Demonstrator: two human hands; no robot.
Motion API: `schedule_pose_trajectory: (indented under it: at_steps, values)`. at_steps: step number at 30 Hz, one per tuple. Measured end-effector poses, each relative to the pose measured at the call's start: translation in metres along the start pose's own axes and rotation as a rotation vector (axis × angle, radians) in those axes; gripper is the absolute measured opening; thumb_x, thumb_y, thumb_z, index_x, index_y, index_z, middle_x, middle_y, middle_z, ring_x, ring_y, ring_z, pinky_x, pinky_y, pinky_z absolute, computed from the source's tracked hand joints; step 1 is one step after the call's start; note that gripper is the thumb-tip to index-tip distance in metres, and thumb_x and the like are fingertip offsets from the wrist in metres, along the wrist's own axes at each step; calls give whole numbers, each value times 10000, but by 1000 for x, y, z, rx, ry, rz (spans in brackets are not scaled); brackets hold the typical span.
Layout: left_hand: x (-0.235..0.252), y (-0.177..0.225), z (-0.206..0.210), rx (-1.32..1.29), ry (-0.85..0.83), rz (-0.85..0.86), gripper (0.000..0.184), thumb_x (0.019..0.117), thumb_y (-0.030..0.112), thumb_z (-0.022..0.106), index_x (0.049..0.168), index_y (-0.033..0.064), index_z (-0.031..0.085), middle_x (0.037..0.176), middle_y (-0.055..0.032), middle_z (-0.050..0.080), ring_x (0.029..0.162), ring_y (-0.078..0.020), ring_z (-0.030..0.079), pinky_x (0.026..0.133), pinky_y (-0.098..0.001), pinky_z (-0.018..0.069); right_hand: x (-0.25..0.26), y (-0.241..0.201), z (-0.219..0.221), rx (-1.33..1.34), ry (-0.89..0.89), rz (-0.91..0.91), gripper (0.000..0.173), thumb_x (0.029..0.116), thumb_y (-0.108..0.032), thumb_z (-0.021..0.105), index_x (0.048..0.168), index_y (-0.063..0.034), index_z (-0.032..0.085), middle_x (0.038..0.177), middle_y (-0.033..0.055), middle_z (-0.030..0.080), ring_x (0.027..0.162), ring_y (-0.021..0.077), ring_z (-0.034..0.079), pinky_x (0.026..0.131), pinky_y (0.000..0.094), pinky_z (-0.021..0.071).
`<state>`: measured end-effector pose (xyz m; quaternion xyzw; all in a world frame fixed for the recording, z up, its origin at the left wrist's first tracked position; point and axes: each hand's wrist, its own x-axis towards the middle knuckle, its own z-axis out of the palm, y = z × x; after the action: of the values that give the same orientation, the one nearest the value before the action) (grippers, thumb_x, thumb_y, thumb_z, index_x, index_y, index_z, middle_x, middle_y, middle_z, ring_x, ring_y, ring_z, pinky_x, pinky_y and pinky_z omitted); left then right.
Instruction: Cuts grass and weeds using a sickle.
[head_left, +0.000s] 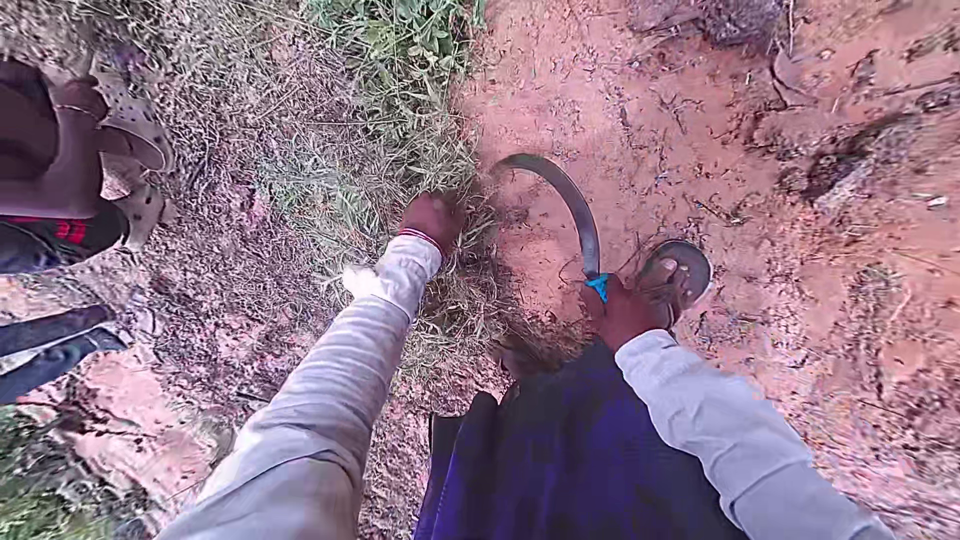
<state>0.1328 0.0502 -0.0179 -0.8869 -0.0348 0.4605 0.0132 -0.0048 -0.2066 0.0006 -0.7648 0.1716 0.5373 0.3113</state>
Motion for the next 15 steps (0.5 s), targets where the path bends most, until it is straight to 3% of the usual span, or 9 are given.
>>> schedule_pose_trajectory:
  at_steps: [3, 4, 6, 8, 11, 13, 15]
  values:
    - [3, -1, 0, -45, 20, -34, 500, 1089, 370, 496, 1431, 17, 582, 1346, -329, 615, 1292, -528, 566, 1057, -717, 415, 61, -18, -10, 171, 145, -69, 570, 1098, -418, 451, 1319, 102, 528, 1001, 316, 676, 899, 456, 699, 848, 602, 529]
    - [7, 0, -2, -45, 33, -39, 508, 1088, 391, 495, 1419, 16, 589, 1327, -323, 629, 1280, -524, 578, 1054, -720, 417, 89, -33, -16, 188, 136, -91, 578, 1097, -442, 440, 1331, 79, 533, 1049, 301, 675, 924, 433, 703, 861, 588, 534]
    - [10, -2, -8, 2, 42, -42, 517, 1079, 415, 507, 1399, 21, 606, 1297, -313, 650, 1258, -519, 595, 1039, -731, 418, 134, -68, -20, 162, 76, -118, 602, 1096, -455, 434, 1410, 52, 512, 1281, 315, 626, 1199, 442, 628, 1021, 596, 460]
    - [7, -8, -7, 85, 0, -29, 509, 1082, 420, 497, 1377, 21, 611, 1287, -316, 649, 1252, -527, 593, 1019, -741, 419, 148, -75, -1, 100, 19, -87, 622, 1090, -464, 440, 1443, 46, 485, 1365, 317, 582, 1304, 448, 563, 1068, 609, 424]
    - [4, -12, -13, 134, -22, 12, 505, 1092, 407, 485, 1410, 32, 599, 1318, -320, 634, 1270, -532, 582, 1025, -736, 424, 106, -33, 25, 12, -53, 11, 634, 1089, -474, 437, 1440, 52, 480, 1297, 327, 620, 1251, 468, 599, 1034, 619, 451]
    - [4, -11, -15, 106, -15, 39, 486, 1093, 404, 484, 1364, 28, 631, 1295, -313, 650, 1250, -525, 599, 1012, -730, 434, 54, 3, 35, -46, -123, 71, 645, 1094, -468, 425, 1453, 67, 458, 1284, 330, 624, 1245, 462, 603, 1044, 597, 442]
    - [1, -8, -7, 27, -8, 32, 491, 1092, 409, 486, 1339, 13, 639, 1291, -314, 649, 1250, -520, 601, 1013, -727, 438, 15, 12, 29, -75, -145, 77, 650, 1100, -465, 409, 1449, 82, 446, 1251, 332, 635, 1216, 459, 619, 1033, 588, 453]
